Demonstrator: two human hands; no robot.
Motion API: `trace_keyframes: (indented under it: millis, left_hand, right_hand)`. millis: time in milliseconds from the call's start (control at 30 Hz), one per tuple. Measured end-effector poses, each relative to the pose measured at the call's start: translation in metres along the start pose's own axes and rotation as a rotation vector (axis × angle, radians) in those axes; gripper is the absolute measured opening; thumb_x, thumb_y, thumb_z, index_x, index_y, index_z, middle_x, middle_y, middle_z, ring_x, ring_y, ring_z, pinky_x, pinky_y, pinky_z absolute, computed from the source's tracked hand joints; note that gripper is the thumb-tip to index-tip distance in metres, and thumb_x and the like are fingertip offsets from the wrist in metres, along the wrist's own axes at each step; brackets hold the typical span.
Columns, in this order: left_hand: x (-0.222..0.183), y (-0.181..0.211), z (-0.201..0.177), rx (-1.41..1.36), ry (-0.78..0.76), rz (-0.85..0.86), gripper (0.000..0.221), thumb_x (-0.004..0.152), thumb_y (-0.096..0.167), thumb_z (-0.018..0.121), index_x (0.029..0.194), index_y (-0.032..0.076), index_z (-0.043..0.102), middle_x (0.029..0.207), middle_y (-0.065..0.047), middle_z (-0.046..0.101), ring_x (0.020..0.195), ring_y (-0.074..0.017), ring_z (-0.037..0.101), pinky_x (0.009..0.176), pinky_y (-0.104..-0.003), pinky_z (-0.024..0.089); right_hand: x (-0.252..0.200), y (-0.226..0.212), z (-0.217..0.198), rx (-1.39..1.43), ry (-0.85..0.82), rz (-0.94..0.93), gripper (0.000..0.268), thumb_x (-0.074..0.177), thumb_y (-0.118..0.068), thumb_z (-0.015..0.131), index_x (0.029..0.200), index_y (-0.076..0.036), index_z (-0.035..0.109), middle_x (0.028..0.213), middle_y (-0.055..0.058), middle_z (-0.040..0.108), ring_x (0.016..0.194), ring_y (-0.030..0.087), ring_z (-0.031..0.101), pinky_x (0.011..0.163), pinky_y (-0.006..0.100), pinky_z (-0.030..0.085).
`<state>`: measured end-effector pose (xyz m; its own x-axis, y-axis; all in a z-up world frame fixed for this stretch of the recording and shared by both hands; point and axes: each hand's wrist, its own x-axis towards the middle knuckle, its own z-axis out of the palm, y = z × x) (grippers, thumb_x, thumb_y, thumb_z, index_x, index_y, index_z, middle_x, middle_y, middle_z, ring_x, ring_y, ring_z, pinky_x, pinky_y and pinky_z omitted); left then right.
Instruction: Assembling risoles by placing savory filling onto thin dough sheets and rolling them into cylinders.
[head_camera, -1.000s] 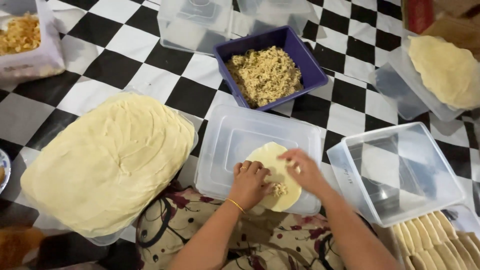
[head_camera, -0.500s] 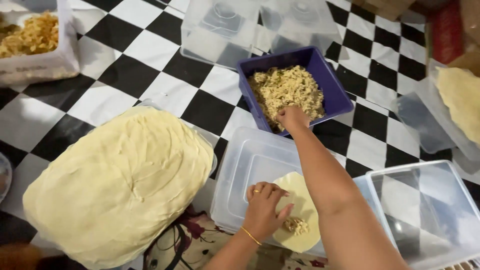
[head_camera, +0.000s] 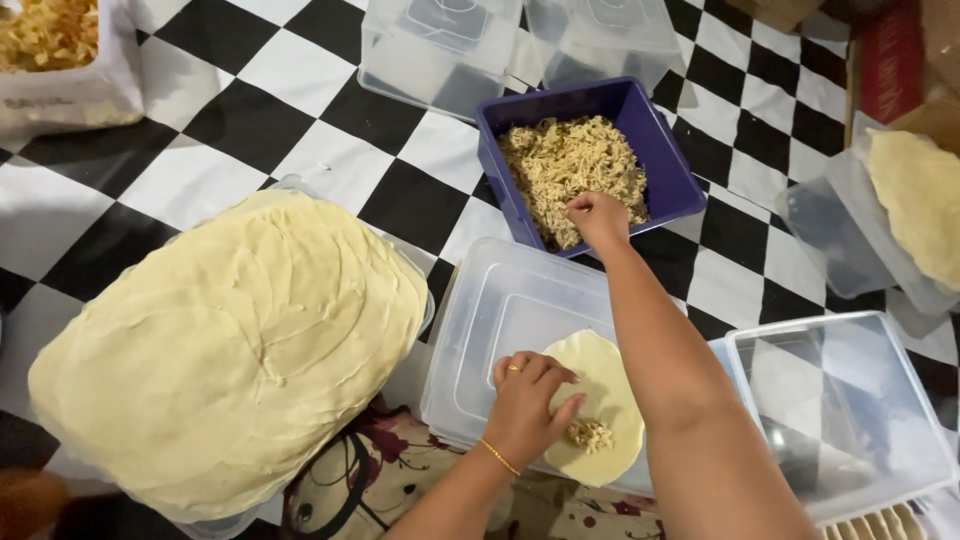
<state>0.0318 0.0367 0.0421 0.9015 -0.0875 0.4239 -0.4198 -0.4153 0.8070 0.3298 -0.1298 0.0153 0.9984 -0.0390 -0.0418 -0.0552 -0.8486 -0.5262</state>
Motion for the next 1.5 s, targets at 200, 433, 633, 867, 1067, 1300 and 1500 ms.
trace_keyframes:
  millis: [200,433,633,867,1067,1300,1500]
  left_hand:
    - [0.0,-0.007,0.007,0.088,0.08,-0.01,0.021,0.079,0.019,0.076,0.098,0.014,0.07,0.102,0.001,0.064,0.103,-0.0223,0.054,0.102,-0.042,0.029]
    - [-0.006,-0.036,0.016,0.224,-0.006,-0.04,0.013,0.088,0.034,0.069,0.099,0.029,0.07,0.099,0.003,0.064,0.106,-0.0234,0.057,0.097,-0.048,0.035]
    - [-0.006,-0.042,0.017,0.254,0.039,-0.039,0.011,0.09,0.036,0.068,0.097,0.028,0.071,0.099,0.003,0.066,0.104,-0.023,0.058,0.098,-0.046,0.036]
    - [-0.015,-0.042,0.012,0.296,-0.015,-0.048,0.009,0.09,0.03,0.071,0.099,0.029,0.071,0.102,0.007,0.063,0.108,-0.0207,0.056,0.099,-0.045,0.034]
    - [-0.027,-0.019,0.021,0.283,-0.281,0.033,0.026,0.085,0.035,0.076,0.11,0.03,0.07,0.11,0.004,0.061,0.114,-0.027,0.054,0.103,-0.051,0.035]
    - [-0.038,-0.003,0.052,0.411,-0.38,0.024,0.044,0.079,0.05,0.079,0.115,0.03,0.067,0.12,0.004,0.055,0.126,-0.0286,0.045,0.108,-0.055,0.027]
    - [-0.047,0.0,0.074,0.442,-0.248,0.025,0.014,0.082,0.034,0.075,0.088,0.022,0.072,0.113,0.003,0.057,0.122,-0.0314,0.05,0.105,-0.055,0.032]
  right_hand:
    - [-0.003,0.012,-0.024,0.464,0.029,0.21,0.018,0.09,-0.019,0.068,0.098,-0.004,0.075,0.094,0.001,0.071,0.073,0.011,0.056,0.067,0.026,0.047]
    - [-0.01,0.029,-0.039,0.894,0.062,0.297,0.01,0.091,-0.021,0.075,0.091,-0.014,0.069,0.084,-0.003,0.06,0.075,0.011,0.063,0.071,0.029,0.054]
    - [-0.053,-0.013,-0.087,1.426,-0.085,0.446,0.02,0.088,-0.01,0.078,0.09,-0.017,0.06,0.085,0.001,0.059,0.086,0.023,0.071,0.075,0.029,0.057]
    - [-0.17,0.022,-0.096,1.199,-0.312,0.297,0.015,0.094,-0.007,0.07,0.107,-0.009,0.064,0.087,0.004,0.067,0.075,0.017,0.071,0.069,0.028,0.062]
    - [-0.287,0.075,-0.081,0.743,-0.398,0.166,0.024,0.088,-0.002,0.077,0.111,0.003,0.068,0.089,0.012,0.071,0.078,0.019,0.073,0.072,0.03,0.064]
    - [-0.326,0.068,-0.078,0.201,-0.292,0.083,0.015,0.088,-0.02,0.081,0.102,-0.016,0.078,0.092,0.003,0.079,0.092,0.019,0.077,0.078,0.029,0.063]
    - [-0.327,0.08,-0.072,0.413,-0.255,0.137,0.017,0.084,-0.014,0.081,0.101,-0.013,0.077,0.091,0.003,0.08,0.086,0.014,0.073,0.076,0.027,0.061]
